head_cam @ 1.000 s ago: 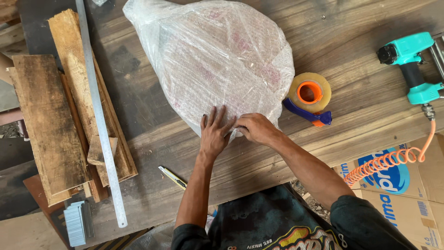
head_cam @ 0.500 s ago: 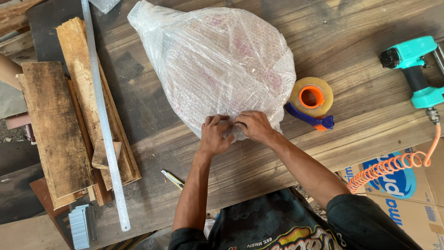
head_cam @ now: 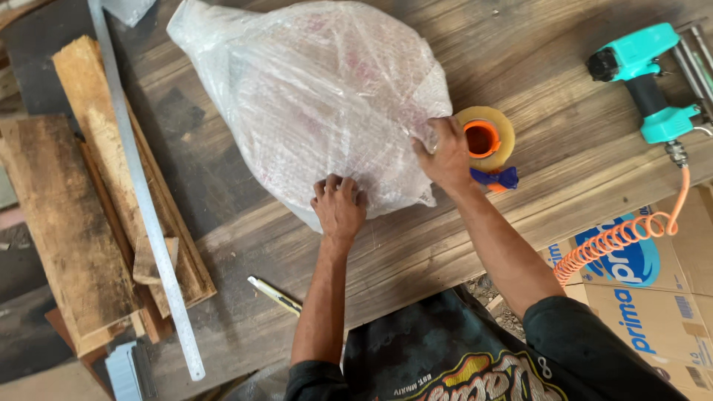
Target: The person wraps a large object covered in bubble wrap with clear packing tape using a handheld tape dispenser. They repeatedly apply tape along the edges and seams of the bubble wrap to secure it, smoothing each strip with their hands.
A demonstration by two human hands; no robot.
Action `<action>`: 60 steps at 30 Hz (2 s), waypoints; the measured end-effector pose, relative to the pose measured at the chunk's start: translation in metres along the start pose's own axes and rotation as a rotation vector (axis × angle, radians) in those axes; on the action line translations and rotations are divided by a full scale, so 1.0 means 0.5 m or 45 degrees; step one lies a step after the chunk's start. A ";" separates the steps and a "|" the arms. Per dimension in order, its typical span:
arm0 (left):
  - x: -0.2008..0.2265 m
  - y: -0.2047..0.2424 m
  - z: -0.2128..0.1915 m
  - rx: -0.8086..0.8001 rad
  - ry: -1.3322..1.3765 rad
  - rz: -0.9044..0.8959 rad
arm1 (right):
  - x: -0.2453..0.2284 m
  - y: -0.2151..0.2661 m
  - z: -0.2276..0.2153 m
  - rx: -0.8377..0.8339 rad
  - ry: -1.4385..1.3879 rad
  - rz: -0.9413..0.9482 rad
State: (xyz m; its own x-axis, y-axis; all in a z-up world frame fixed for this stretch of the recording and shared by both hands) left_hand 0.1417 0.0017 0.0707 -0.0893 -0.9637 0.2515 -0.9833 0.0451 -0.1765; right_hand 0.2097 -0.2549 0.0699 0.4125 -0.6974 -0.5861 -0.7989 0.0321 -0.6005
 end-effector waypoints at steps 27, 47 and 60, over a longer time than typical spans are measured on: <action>-0.043 -0.028 0.074 0.166 0.487 0.005 | -0.233 0.097 -0.149 -0.076 -1.373 0.428; -0.084 0.015 0.009 -0.114 0.682 0.279 | -0.294 0.051 0.094 -0.053 -1.372 0.543; -0.067 0.053 0.075 0.368 0.172 0.342 | -0.309 0.015 0.091 -0.172 -1.227 0.831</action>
State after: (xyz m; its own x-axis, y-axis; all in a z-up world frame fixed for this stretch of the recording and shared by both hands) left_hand 0.1248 0.0255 0.0219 -0.3758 -0.8836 0.2794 -0.8387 0.1961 -0.5080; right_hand 0.1600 -0.1142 0.1312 0.0217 0.2560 -0.9664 -0.9978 0.0664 -0.0048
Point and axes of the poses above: each hand's wrist, its own y-axis away from the middle knuckle, its own z-axis out of the palm, x = y × z, the point moved 2 cm from there along -y, towards the middle knuckle, and after that the axes turned 13 degrees about -y, right-handed, at the moved point
